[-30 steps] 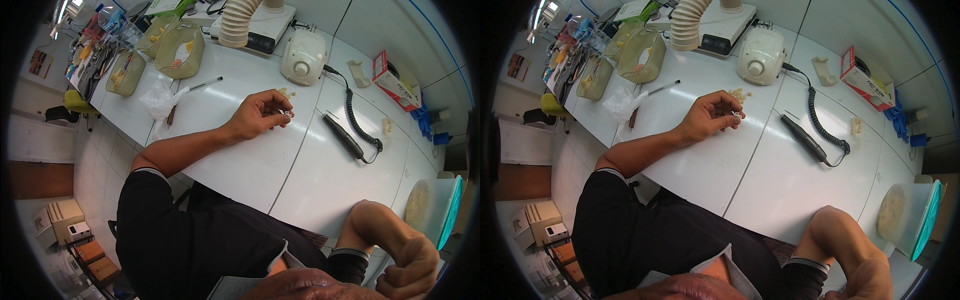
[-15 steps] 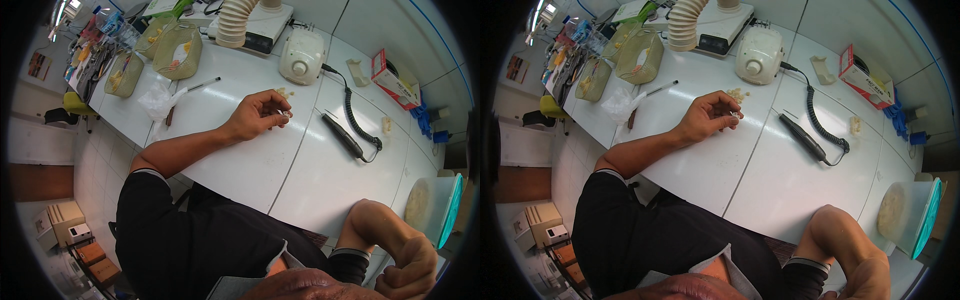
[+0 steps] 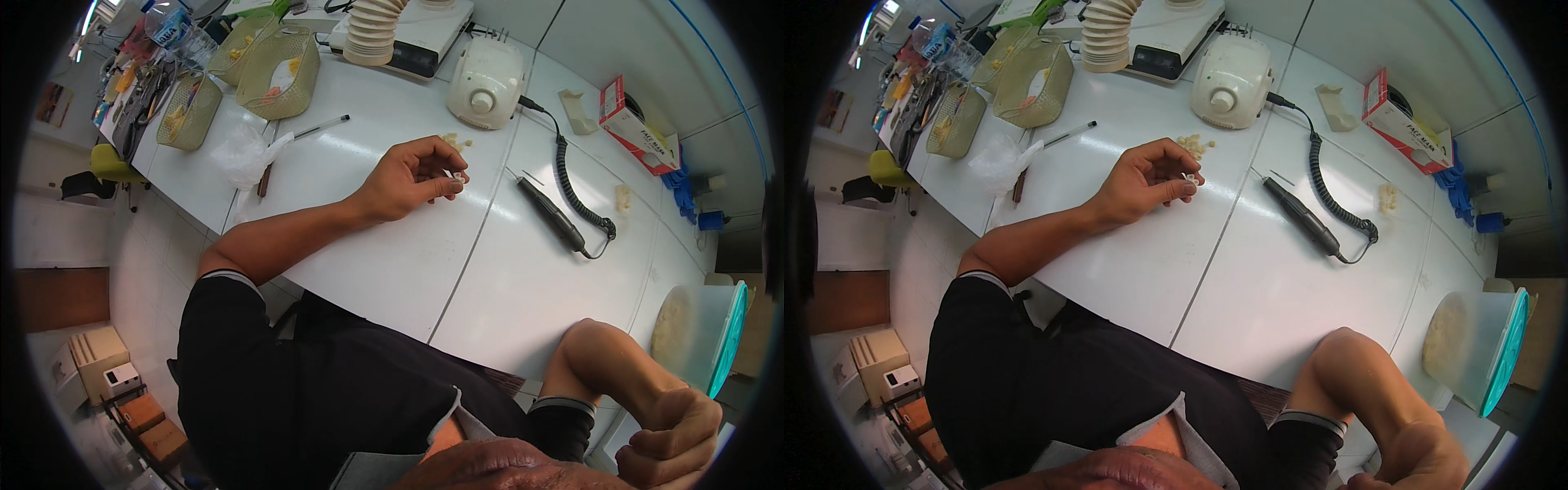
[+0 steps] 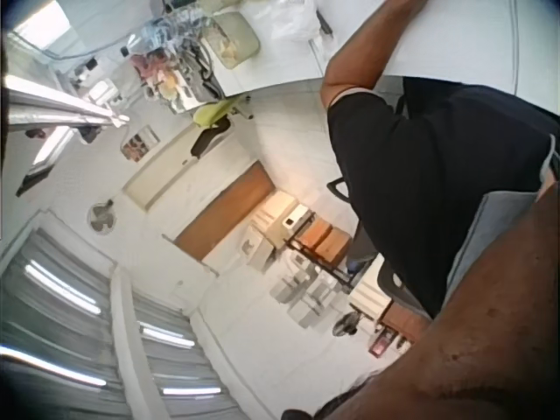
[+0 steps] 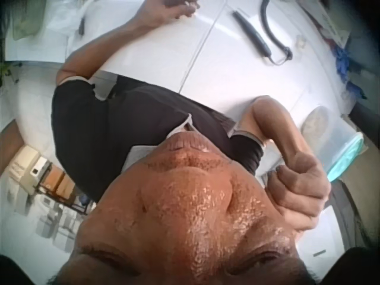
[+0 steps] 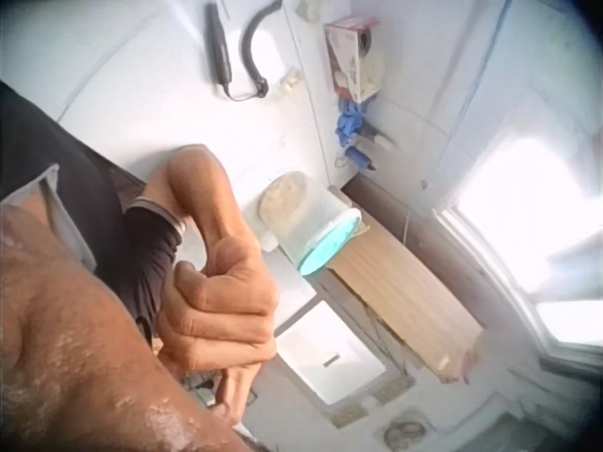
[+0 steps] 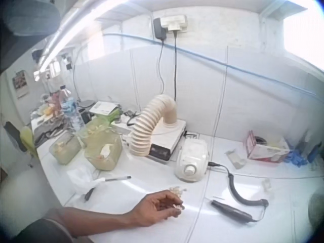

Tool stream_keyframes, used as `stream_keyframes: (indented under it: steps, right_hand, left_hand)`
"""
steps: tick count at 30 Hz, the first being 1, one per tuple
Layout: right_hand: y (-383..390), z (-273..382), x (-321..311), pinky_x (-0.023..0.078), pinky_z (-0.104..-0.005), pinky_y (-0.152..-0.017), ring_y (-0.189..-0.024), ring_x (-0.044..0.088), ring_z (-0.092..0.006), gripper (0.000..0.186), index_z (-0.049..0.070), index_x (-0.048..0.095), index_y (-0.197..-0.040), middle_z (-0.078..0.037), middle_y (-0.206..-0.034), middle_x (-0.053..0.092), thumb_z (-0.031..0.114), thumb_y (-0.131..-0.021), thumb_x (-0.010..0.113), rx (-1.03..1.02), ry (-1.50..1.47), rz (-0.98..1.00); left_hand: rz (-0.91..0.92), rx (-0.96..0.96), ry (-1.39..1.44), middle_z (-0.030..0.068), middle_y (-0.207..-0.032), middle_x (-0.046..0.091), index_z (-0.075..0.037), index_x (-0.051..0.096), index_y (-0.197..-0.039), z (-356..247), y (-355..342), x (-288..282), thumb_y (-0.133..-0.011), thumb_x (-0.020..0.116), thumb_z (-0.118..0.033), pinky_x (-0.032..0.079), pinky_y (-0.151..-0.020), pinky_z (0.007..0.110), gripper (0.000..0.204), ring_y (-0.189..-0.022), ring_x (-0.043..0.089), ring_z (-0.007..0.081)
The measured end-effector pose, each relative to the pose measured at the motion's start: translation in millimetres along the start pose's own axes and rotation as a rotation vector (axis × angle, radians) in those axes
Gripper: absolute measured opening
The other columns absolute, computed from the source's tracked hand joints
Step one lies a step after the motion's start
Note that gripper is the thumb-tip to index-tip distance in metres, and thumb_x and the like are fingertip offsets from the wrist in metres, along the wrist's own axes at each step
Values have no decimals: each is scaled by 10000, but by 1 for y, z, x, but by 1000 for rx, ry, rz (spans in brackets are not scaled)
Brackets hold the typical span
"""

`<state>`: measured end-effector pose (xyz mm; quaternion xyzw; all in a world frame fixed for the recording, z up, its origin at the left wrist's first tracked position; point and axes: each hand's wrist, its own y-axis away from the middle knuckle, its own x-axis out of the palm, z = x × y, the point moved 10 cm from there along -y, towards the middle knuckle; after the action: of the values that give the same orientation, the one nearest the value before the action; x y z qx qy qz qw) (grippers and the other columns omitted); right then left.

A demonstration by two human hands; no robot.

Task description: The person polishes several small dental crowns one at a time using a rotary hand tool on a workbench.

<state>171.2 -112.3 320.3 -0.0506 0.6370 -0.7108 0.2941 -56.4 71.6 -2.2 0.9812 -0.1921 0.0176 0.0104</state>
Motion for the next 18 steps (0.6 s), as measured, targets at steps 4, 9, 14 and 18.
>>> stream_keyframes:
  steps: [4,9,14,18]
  right_hand:
    - [1,-2,-3,400,-287,-380,-404,526,-128,333,26,487,-687,-38,-581,505,-38,-1008,549,60,-42,-53]
    - [-2,-13,4,413,-287,-391,-409,530,-126,344,54,476,-680,-49,-572,533,-45,-1008,495,75,-115,5]
    - [2,-12,6,406,-284,-392,-414,530,-127,339,63,475,-678,-46,-568,530,-68,-989,515,42,-208,23]
    - [4,-10,3,391,-280,-391,-424,526,-123,346,59,474,-679,-34,-568,513,-82,-985,551,57,-165,-53]
  left_hand:
    - [17,-23,-7,63,-1162,784,-67,668,-1274,0,-1,3,-1036,813,-93,572,-772,257,280,-990,746,108]
    - [20,-27,-3,58,-1164,785,-65,668,-1275,2,0,3,-1031,822,-101,572,-772,262,291,-990,746,108]
    - [13,-39,-17,60,-1168,784,-65,668,-1273,1,2,-1,-1032,814,-86,570,-769,261,283,-988,746,106]
    - [27,9,16,53,-1163,785,-69,670,-1271,-4,-2,7,-1033,815,-89,571,-771,262,280,-990,748,106]
